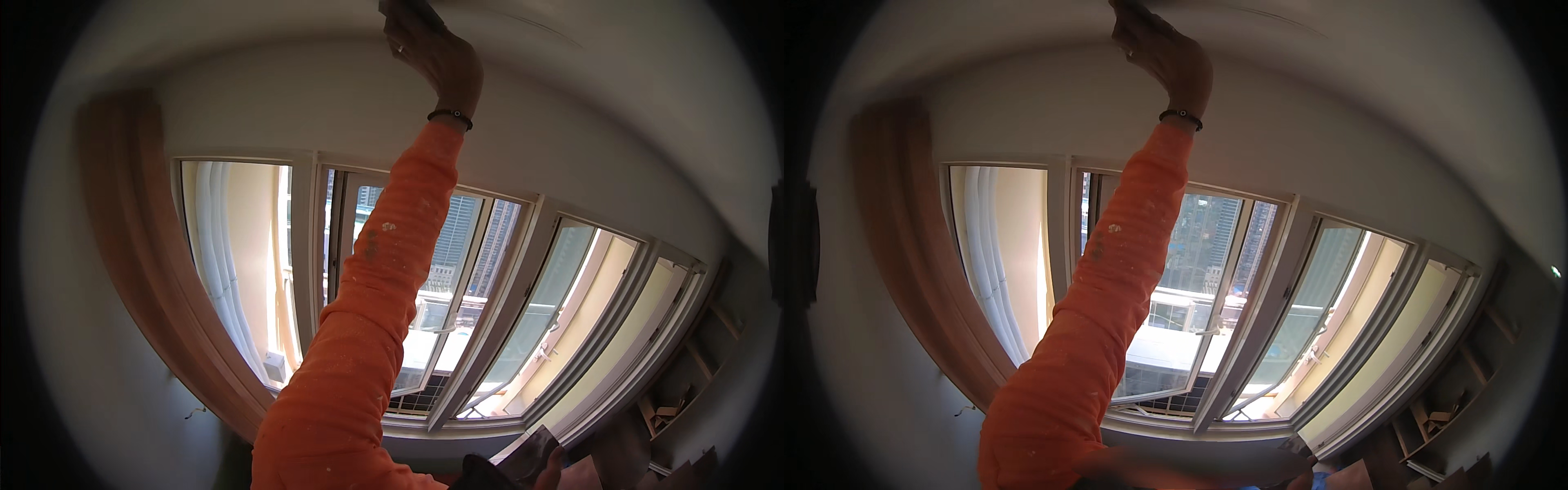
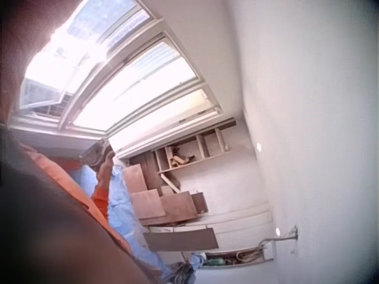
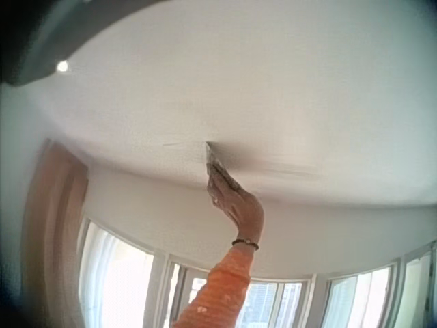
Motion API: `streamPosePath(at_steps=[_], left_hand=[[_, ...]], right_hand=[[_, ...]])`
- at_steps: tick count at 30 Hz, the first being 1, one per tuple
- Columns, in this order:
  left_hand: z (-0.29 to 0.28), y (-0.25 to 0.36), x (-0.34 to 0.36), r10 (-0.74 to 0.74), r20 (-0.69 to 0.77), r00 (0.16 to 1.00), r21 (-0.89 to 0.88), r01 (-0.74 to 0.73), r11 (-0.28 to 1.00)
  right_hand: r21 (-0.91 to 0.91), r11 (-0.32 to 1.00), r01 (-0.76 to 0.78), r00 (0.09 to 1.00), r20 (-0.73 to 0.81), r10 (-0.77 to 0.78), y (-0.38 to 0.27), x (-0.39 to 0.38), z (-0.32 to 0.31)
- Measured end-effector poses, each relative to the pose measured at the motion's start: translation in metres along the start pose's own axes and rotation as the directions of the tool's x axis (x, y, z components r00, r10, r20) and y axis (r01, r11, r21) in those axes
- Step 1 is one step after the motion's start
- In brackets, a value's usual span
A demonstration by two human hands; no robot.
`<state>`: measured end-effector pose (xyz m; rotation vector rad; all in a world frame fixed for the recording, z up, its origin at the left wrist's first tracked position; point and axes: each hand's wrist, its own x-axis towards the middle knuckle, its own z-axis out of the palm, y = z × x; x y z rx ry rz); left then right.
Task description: The person scoops plaster from a hawk onto a trowel and applies it to the ceiling near a window. The person repeatedly smooths the plaster on the ceiling surface using the trowel.
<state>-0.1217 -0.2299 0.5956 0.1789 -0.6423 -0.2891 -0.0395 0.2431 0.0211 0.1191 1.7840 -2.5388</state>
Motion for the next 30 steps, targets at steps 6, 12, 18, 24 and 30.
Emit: streamPosePath(at_steps=[6,12,18,24,30], left_hand=[[-0.045,-0.051,0.083,0.037,-0.089,0.995,-0.207,-0.055,0.977],[-0.038,-0.047,0.108,-0.003,-0.007,1.000,-0.019,0.002,1.000],[0.000,-0.009,0.043,0.088,-0.018,0.996,0.021,-0.087,0.996],[0.052,0.093,-0.067,-0.049,0.059,0.997,-0.074,0.053,0.996],[0.067,0.249,-0.172,-0.135,0.248,0.959,-0.315,0.211,0.925]], right_hand=[[0.006,1.000,-0.029,0.998,0.049,0.029,0.001,0.010,0.014],[0.028,0.999,-0.041,0.998,0.039,0.040,0.008,0.009,0.007],[0.075,0.997,-0.020,0.999,-0.033,0.023,0.017,0.001,-0.022],[0.137,0.990,0.039,0.986,-0.165,-0.016,0.029,-0.018,-0.066],[0.235,0.971,0.049,0.978,-0.211,0.002,0.015,-0.046,-0.073]])
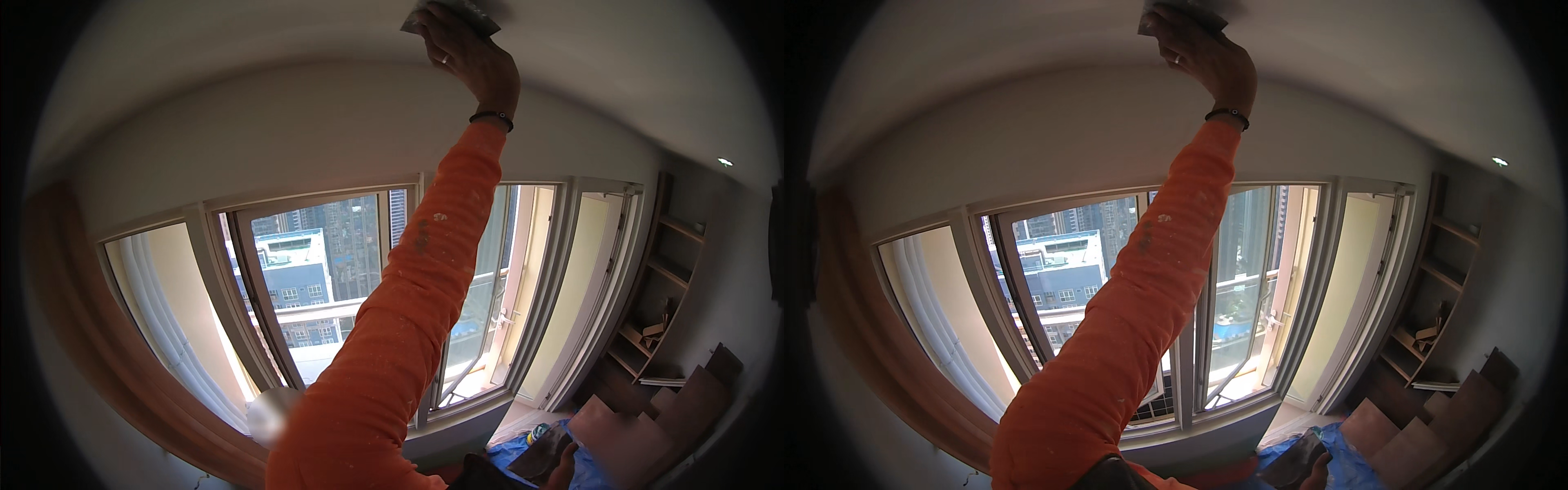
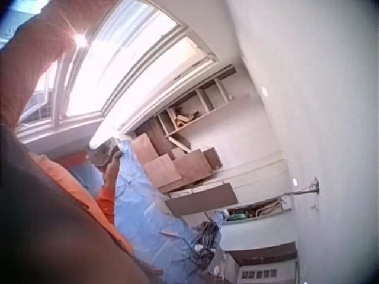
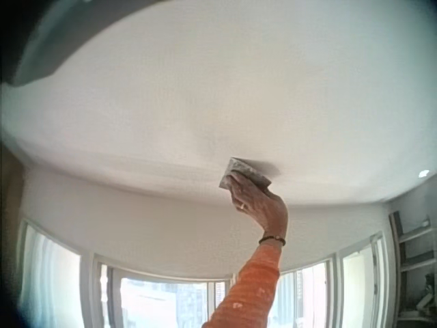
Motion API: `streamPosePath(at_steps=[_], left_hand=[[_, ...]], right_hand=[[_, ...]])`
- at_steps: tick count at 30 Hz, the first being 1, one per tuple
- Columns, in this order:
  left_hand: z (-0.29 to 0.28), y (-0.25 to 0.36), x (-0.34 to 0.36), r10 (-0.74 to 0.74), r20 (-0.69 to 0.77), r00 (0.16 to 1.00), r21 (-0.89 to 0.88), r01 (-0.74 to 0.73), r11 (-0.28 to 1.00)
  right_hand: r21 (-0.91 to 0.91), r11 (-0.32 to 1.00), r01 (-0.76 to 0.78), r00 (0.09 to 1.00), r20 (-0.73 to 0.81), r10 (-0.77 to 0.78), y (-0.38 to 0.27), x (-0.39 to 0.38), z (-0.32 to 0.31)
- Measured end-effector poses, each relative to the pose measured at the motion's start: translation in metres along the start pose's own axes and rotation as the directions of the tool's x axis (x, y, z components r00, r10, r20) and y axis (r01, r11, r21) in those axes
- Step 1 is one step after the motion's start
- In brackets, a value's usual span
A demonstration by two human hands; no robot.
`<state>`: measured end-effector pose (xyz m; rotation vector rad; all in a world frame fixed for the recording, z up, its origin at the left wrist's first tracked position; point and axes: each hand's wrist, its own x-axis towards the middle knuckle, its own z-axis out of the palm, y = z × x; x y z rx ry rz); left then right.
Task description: The person scoops plaster from a hawk onto a trowel and applies it to the ceiling near a window. The person repeatedly smooths the plaster on the ceiling surface using the trowel.
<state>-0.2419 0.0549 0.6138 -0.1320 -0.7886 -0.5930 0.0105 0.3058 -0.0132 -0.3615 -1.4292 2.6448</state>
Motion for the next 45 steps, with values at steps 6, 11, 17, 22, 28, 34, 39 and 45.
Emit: streamPosePath(at_steps=[6,11,17,22,28,34,39,45], left_hand=[[-0.071,-0.023,-0.028,0.032,0.226,0.974,-0.153,0.003,0.988],[-0.191,-0.132,0.106,0.011,-0.052,0.999,-0.205,-0.021,0.979],[-0.314,-0.243,0.336,0.169,-0.281,0.945,-0.015,-0.181,0.983],[-0.338,-0.239,0.401,0.191,-0.225,0.955,-0.016,-0.200,0.980],[-0.279,-0.196,0.330,0.383,-0.328,0.864,0.275,-0.301,0.913],[-0.183,-0.124,0.202,0.375,-0.216,0.901,0.079,-0.367,0.927],[-0.096,-0.059,0.098,0.131,-0.140,0.982,0.142,-0.111,0.984],[-0.048,-0.003,-0.010,0.191,0.101,0.976,-0.024,-0.190,0.982]], right_hand=[[-0.052,0.999,0.014,1.000,0.023,-0.013,-0.007,0.019,0.019],[-0.124,0.992,-0.001,0.996,0.086,0.012,-0.011,0.038,0.047],[-0.177,0.983,-0.047,0.978,0.192,0.081,-0.004,0.060,0.093],[-0.201,0.978,-0.063,0.964,0.241,0.112,0.003,0.066,0.114],[-0.195,0.979,-0.060,0.968,0.228,0.105,0.000,0.063,0.104],[-0.137,0.990,-0.023,0.992,0.121,0.039,-0.011,0.050,0.068],[-0.056,0.998,0.004,0.999,0.047,-0.002,-0.012,0.040,0.043],[0.046,0.998,0.038,0.999,-0.011,-0.037,-0.010,0.026,0.035]])
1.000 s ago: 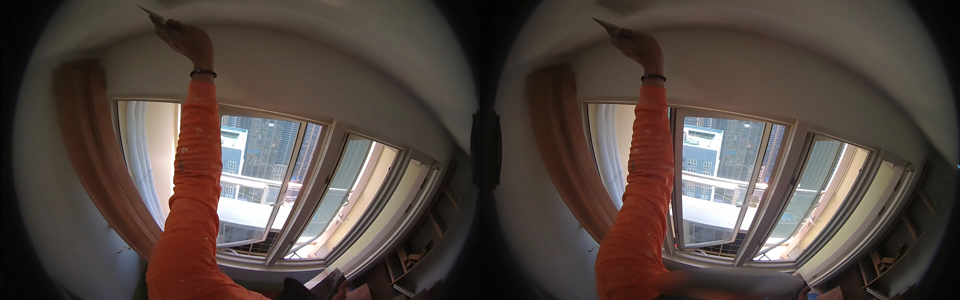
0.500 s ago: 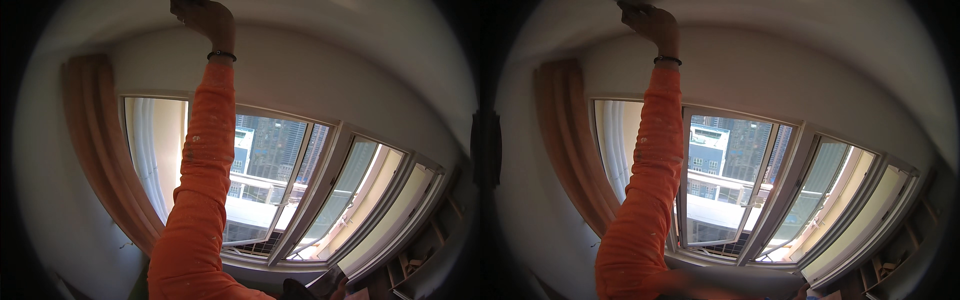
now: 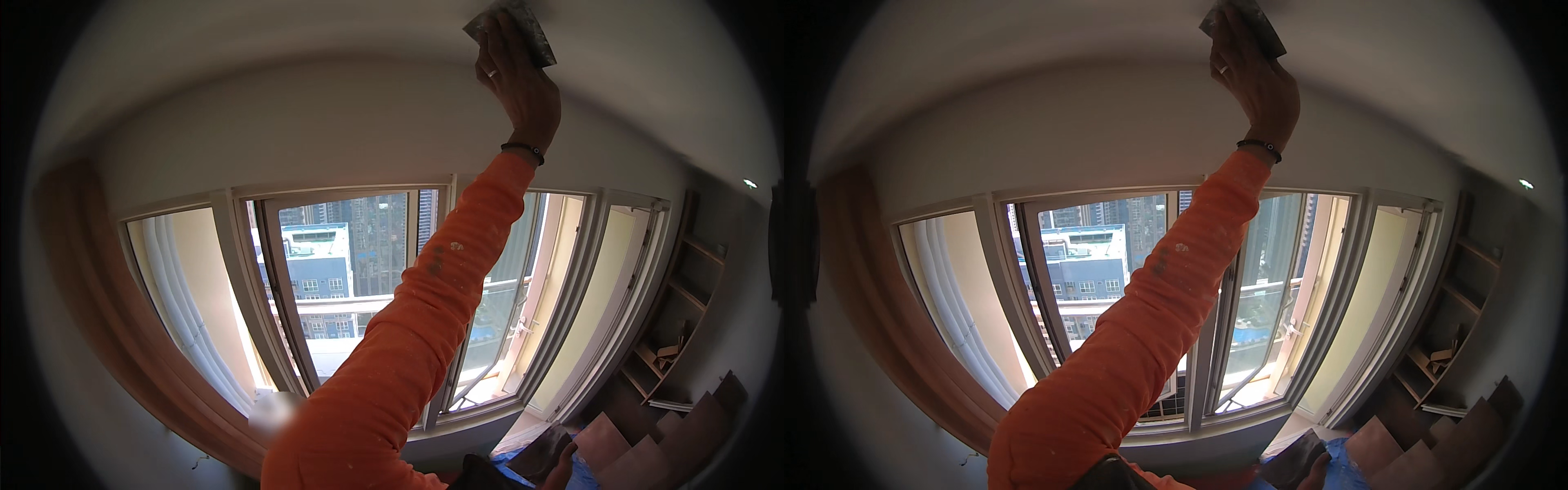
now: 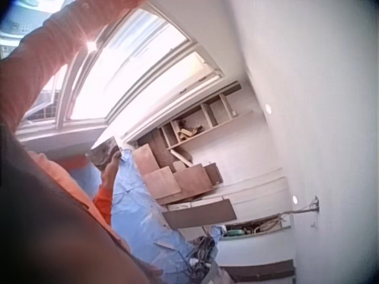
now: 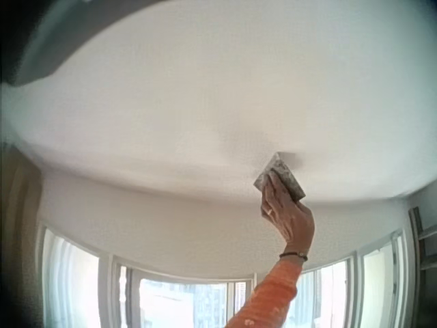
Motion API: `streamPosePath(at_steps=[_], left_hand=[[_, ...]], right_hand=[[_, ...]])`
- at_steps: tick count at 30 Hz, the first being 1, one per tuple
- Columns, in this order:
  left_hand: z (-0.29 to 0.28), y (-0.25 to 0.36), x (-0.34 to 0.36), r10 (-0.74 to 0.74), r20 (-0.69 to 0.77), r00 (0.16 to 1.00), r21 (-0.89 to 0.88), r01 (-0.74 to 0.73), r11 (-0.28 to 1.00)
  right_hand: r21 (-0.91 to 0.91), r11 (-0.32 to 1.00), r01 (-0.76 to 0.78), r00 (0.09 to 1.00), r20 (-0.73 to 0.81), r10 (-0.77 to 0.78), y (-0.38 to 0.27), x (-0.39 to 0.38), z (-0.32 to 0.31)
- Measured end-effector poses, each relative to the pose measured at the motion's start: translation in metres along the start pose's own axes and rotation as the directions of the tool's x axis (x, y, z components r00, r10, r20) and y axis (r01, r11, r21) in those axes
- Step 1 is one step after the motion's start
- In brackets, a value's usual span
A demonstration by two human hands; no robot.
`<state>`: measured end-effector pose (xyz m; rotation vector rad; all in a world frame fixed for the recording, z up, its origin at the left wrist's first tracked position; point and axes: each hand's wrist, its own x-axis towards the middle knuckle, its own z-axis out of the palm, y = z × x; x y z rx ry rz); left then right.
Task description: The person scoops plaster from a hawk onto a trowel and applies it to the ceiling near a window. The person repeatedly smooths the plaster on the ceiling surface using the trowel.
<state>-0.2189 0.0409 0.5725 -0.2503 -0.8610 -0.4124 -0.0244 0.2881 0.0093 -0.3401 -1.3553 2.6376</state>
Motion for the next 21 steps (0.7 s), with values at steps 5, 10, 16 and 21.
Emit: streamPosePath(at_steps=[5,10,16,21], left_hand=[[-0.079,0.033,-0.105,-0.200,0.556,0.807,-0.484,0.510,0.711],[-0.328,0.026,-0.218,-0.131,0.948,0.291,-0.232,0.911,0.341],[-0.414,0.008,-0.219,0.377,0.886,0.271,-0.413,0.832,0.372],[-0.462,-0.051,-0.212,0.256,0.966,-0.030,-0.167,0.684,0.710]], right_hand=[[0.194,0.975,0.107,0.994,-0.033,-0.102,0.012,-0.004,0.014],[0.520,0.813,-0.261,0.947,0.299,0.113,0.025,0.002,0.094],[0.515,0.523,-0.679,0.692,0.686,0.223,0.043,0.009,0.170],[0.439,0.632,-0.638,0.730,0.606,0.316,0.056,-0.001,0.206]])
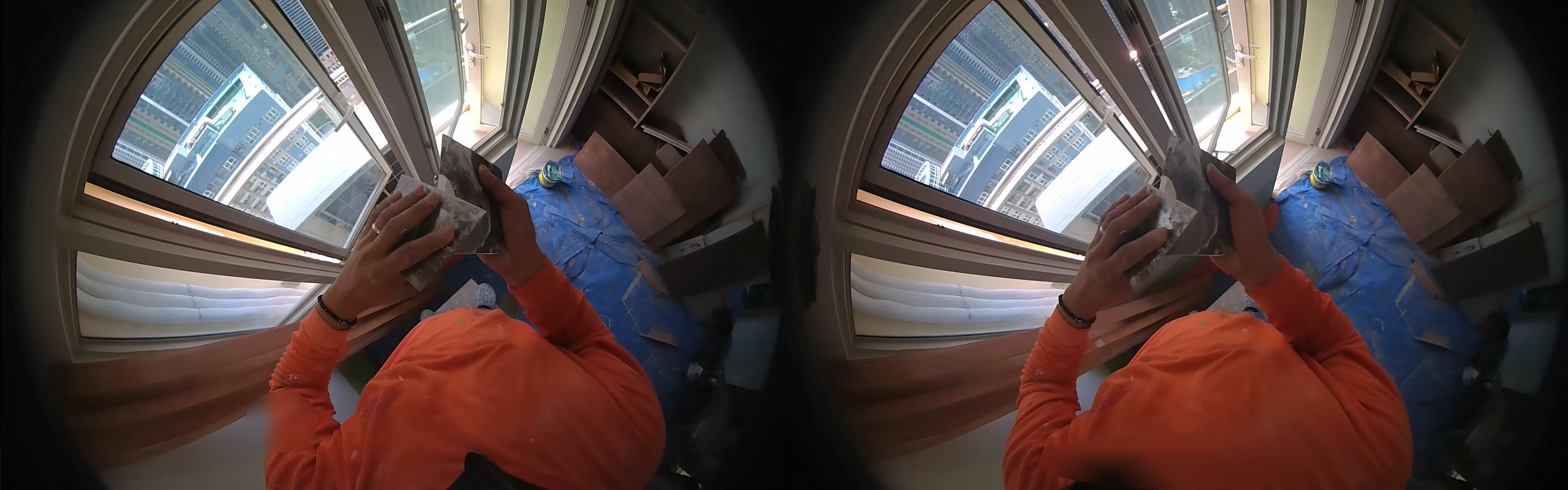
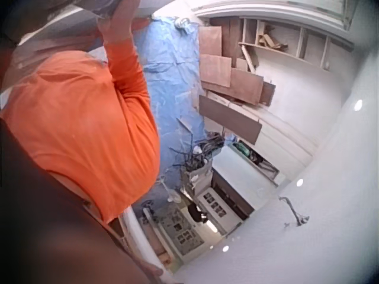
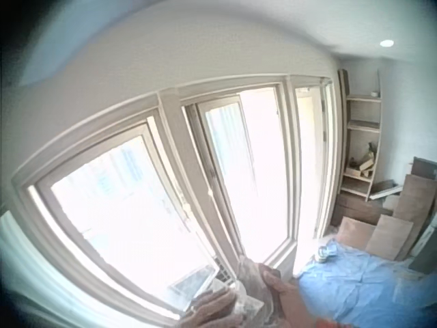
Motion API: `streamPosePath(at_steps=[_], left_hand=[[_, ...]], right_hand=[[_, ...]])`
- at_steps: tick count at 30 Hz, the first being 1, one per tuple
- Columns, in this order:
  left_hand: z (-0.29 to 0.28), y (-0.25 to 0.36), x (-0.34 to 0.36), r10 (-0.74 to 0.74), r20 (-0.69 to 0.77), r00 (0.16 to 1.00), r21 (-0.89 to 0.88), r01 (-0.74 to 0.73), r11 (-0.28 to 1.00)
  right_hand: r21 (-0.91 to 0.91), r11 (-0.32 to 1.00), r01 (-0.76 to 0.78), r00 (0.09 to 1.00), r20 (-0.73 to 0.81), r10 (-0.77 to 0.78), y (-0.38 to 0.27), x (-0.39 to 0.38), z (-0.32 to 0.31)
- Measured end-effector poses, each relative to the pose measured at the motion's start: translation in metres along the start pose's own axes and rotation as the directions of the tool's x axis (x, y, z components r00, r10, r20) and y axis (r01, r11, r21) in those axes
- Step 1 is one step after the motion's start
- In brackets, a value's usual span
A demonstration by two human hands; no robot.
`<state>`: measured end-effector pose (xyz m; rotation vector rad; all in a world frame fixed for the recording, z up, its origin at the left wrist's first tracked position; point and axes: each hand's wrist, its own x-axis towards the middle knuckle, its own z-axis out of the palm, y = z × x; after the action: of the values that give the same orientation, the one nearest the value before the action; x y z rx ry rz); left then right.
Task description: The person scoops plaster from a hawk onto a trowel and applies it to the ceiling near a window. The person repeatedly smooths the plaster on the ceiling surface using the trowel.
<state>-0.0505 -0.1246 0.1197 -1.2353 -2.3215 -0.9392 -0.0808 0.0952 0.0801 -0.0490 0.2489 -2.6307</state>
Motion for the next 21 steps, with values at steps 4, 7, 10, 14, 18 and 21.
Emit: streamPosePath(at_steps=[4,7,10,14,18,21], left_hand=[[-0.037,-0.041,-0.070,-0.213,0.112,0.971,0.517,0.126,0.847],[-0.027,-0.022,-0.103,-0.789,-0.311,0.530,-0.576,0.555,0.600],[-0.039,0.011,-0.094,-0.901,-0.282,0.330,-0.935,0.114,0.334],[-0.056,0.026,-0.097,-0.915,-0.246,0.319,-0.966,-0.003,0.259],[-0.070,0.015,-0.108,-0.896,-0.304,0.323,-0.947,-0.004,0.320],[-0.074,0.012,-0.123,-0.902,-0.274,0.335,-0.938,0.116,0.328]], right_hand=[[0.014,1.000,0.008,1.000,0.014,-0.008,0.012,0.012,-0.012],[-0.172,0.947,0.272,0.948,-0.122,-0.295,0.033,0.024,0.008],[-0.212,0.891,0.401,0.903,-0.072,-0.423,0.060,0.032,0.017],[-0.298,0.844,0.446,0.872,-0.069,-0.485,0.096,0.042,0.020],[-0.496,0.715,0.492,0.814,-0.029,-0.580,0.126,0.048,0.011],[-0.532,0.679,0.505,0.783,-0.048,-0.620,0.137,0.051,0.016]])
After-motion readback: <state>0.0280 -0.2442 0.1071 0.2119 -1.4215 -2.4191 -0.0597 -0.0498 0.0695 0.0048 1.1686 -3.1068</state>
